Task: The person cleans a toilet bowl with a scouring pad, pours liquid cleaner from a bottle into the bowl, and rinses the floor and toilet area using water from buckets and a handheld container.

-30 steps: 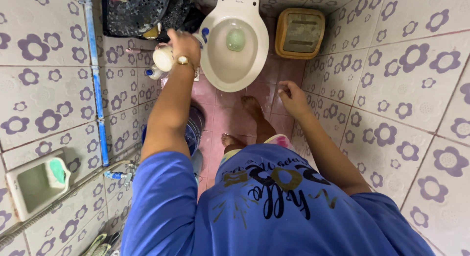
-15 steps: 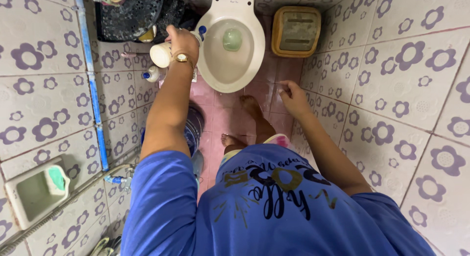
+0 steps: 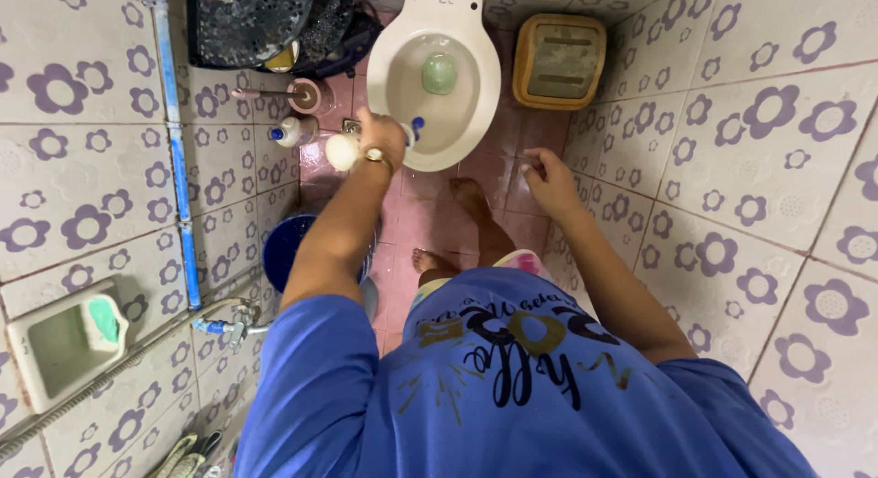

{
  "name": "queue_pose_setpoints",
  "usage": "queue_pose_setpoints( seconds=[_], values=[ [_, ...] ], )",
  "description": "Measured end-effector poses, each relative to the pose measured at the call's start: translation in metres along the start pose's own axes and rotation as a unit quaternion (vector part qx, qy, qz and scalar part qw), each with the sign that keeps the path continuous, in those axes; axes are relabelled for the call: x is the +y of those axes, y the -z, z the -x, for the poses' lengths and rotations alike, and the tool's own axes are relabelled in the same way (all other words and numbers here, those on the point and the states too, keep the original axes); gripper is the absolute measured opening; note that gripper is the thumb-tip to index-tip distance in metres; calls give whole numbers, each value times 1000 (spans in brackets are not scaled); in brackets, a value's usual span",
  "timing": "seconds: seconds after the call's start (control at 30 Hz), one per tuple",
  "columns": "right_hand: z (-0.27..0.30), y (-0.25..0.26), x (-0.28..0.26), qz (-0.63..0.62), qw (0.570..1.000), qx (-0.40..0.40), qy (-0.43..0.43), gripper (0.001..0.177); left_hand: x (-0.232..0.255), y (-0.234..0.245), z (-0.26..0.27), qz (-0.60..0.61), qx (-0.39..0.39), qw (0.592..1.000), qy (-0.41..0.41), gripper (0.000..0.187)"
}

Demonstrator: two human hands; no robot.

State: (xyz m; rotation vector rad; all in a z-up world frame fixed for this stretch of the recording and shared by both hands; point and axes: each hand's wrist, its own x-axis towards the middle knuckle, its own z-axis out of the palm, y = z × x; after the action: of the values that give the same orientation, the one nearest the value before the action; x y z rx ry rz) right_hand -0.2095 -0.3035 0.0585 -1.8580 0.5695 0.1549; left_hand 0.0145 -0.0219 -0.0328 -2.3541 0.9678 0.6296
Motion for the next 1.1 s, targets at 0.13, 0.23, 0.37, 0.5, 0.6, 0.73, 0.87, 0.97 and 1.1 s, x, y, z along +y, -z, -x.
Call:
queue_pose_setpoints(
  seconds=[0.13, 0.23, 0.37, 0.5, 0.6, 0.73, 0.87, 0.97, 1.1],
  values=[
    [1, 0, -1, -13, 1000, -4, -16, 32, 13, 14, 7, 49, 35, 998, 15, 22],
    [0, 0, -1, -14, 1000, 10, -1, 32, 14, 24, 10, 50, 40, 998, 14, 22],
    [3, 3, -3, 15, 1000, 5, -7, 33, 12, 33, 9, 38, 32, 998, 24, 21],
    [4, 2, 2, 22, 1000, 2, -7, 31, 9, 43, -1, 51, 72, 996, 30, 21],
    [4, -2, 7, 8, 1000, 2, 9, 30, 7, 57, -7, 80, 120, 989, 31, 21],
    [6, -4, 7, -4, 1000, 1, -20, 30, 10, 68, -7, 78, 45, 995, 41, 23],
    [6, -3, 7, -16, 1000, 1, -15, 30, 16, 41, -2, 90, 59, 994, 37, 22],
    [6, -2, 9, 15, 1000, 5, 13, 30, 15, 19, 14, 100, 33, 993, 52, 22],
    [8, -9, 7, 16, 1000, -12, 13, 31, 3, 18, 60, 197, -31, 972, 126, 25]
  ],
)
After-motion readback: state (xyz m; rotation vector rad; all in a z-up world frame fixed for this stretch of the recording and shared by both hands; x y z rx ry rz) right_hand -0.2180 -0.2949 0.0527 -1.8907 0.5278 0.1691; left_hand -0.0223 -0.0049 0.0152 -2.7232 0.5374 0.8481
